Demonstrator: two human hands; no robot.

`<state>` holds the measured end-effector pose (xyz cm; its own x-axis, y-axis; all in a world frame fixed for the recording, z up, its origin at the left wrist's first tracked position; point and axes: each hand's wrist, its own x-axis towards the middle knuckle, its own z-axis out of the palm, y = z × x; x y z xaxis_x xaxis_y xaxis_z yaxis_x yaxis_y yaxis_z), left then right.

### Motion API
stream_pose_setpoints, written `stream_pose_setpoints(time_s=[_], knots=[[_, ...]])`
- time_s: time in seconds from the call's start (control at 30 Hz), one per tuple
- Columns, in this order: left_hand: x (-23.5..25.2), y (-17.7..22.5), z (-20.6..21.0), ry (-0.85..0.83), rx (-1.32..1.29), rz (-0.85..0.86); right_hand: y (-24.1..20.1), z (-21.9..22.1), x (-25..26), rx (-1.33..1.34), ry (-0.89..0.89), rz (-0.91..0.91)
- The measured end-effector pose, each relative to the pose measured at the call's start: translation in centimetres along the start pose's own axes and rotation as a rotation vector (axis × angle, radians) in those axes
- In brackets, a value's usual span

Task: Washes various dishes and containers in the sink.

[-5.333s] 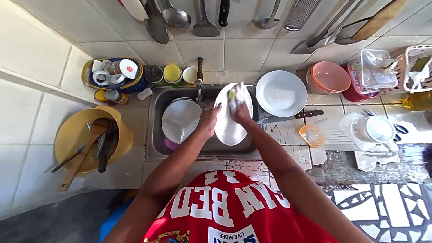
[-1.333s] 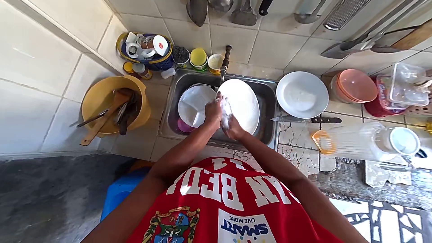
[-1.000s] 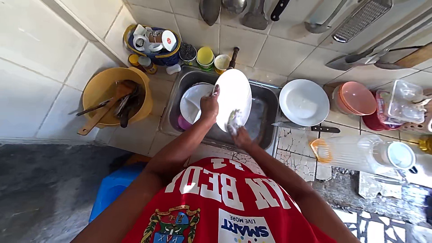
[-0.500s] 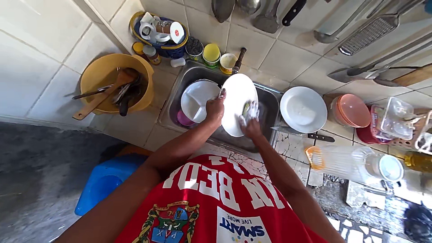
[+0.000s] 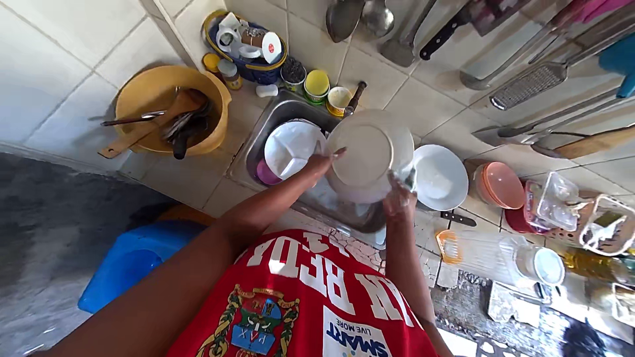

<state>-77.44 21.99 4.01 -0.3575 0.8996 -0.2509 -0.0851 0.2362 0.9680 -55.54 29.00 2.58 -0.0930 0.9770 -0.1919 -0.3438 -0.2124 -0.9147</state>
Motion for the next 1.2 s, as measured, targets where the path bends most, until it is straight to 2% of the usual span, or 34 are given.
stream_pose_setpoints(time_s=[0.03,0.07,0.13,0.27,0.37,0.43,0.53,0.6,0.67,0.73,0.83,0.87,0.93,0.97,1.03,1.13,1.2], knots=[[1.7,-3.2,-1.0,-0.019,-0.132,-0.003,0.6,-1.0,0.9,0.063,-0.018,0.013],[2.6,-4.2,-1.7,-0.036,-0.237,-0.095,1.2,-2.0,1.6,0.082,-0.035,0.032],[2.9,-2.7,-2.9,-0.098,-0.269,-0.138,2.6,-3.4,2.9,0.005,-0.052,0.065],[1.3,1.2,-3.1,-0.291,-0.144,-0.016,4.2,-4.0,5.2,-0.396,-0.089,0.018],[0.1,2.1,-1.6,-0.276,0.033,0.034,4.6,-2.8,7.5,-0.714,-0.033,-0.186],[-0.3,1.9,-0.3,-0.241,0.176,0.062,3.5,-0.4,6.9,-0.841,-0.097,-0.278],[-0.2,1.6,0.7,-0.243,0.290,0.090,2.5,2.4,3.6,-0.900,-0.395,-0.489],[0.1,1.4,0.8,-0.258,0.307,0.110,1.9,4.2,1.4,-0.945,-0.598,-0.693],[-0.2,1.6,0.5,-0.278,0.336,0.128,1.7,5.3,1.1,-1.025,-0.648,-0.865],[-0.3,1.4,0.3,-0.262,0.370,0.157,1.8,4.9,2.1,-1.012,-0.566,-0.784],[-0.7,1.1,-0.1,-0.244,0.336,0.167,2.5,3.5,5.4,-0.869,-0.269,-0.360],[-0.9,0.9,-0.2,-0.229,0.297,0.159,3.1,2.8,6.4,-0.818,-0.174,-0.269],[-0.9,0.5,-0.4,-0.210,0.227,0.140,4.2,1.8,6.8,-0.796,-0.104,-0.220],[-0.7,0.5,-0.5,-0.210,0.214,0.133,4.0,2.0,6.0,-0.817,-0.148,-0.244],[-0.3,0.5,-0.5,-0.247,0.232,0.120,2.7,3.2,2.7,-0.934,-0.336,-0.359],[-0.2,0.7,0.0,-0.323,0.353,0.177,1.5,6.1,-0.4,-1.099,-0.639,-0.771],[-0.5,1.1,0.1,-0.360,0.452,0.196,1.5,6.3,0.5,-1.116,-0.628,-0.943]])
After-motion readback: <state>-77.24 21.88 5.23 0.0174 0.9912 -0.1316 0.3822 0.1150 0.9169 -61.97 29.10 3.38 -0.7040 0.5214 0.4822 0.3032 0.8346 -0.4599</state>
